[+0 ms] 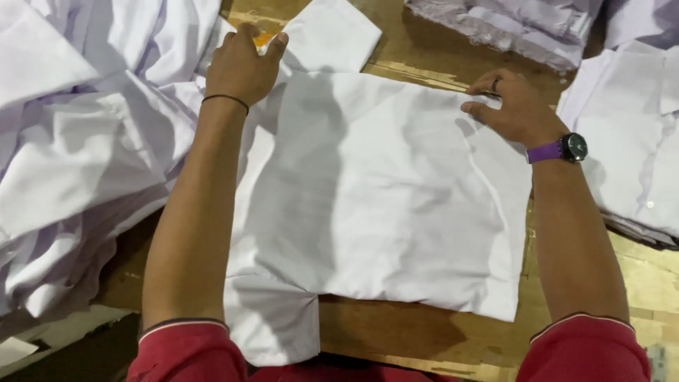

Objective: Folding a white collared shirt on a wooden work surface in a factory setting.

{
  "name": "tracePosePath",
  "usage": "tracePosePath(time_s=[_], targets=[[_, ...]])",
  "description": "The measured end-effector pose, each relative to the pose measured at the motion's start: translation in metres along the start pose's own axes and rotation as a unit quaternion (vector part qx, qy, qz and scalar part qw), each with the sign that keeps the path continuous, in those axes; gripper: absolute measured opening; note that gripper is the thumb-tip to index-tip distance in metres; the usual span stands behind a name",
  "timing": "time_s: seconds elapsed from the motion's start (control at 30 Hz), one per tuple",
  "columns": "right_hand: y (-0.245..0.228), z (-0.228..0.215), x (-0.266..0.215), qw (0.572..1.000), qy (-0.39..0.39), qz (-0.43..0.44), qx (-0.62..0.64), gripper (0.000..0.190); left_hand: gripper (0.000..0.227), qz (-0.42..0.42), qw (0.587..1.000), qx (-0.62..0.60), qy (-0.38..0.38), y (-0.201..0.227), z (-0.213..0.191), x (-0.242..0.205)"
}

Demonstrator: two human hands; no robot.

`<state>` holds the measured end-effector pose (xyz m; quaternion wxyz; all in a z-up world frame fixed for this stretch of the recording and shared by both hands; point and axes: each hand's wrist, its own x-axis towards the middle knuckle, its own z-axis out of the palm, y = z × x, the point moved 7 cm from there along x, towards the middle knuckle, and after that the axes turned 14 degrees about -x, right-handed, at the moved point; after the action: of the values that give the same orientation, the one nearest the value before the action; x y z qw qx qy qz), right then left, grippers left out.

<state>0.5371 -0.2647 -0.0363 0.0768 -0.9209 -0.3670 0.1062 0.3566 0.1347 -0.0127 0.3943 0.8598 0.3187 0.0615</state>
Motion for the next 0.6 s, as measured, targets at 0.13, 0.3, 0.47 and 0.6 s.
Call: tracePosePath(time_s=[0.13,0.3,0.47,0.6], targets=[[0.007,-0.011,-0.016,0.997,-0.005,0.062,0.036,0.033,0.060,-0.019,0.999,0.046,0.022,-0.011,0.037,0.034],[0.043,0.001,-0.022,0.990,-0.052,0.121,-0.047,0.043,0.023,0.022,0.996,0.022,0.088,-0.013,0.039,0.035],[0.052,-0.002,-0.026,0.988,-0.059,0.139,-0.039,0.061,0.040,0.177,0.959,0.130,0.177,0.041,0.051,-0.016],[0.044,-0.018,-0.033,0.994,0.020,0.101,0.029,0.041,0.070,0.314,0.937,0.146,0.036,0.105,0.112,-0.099]])
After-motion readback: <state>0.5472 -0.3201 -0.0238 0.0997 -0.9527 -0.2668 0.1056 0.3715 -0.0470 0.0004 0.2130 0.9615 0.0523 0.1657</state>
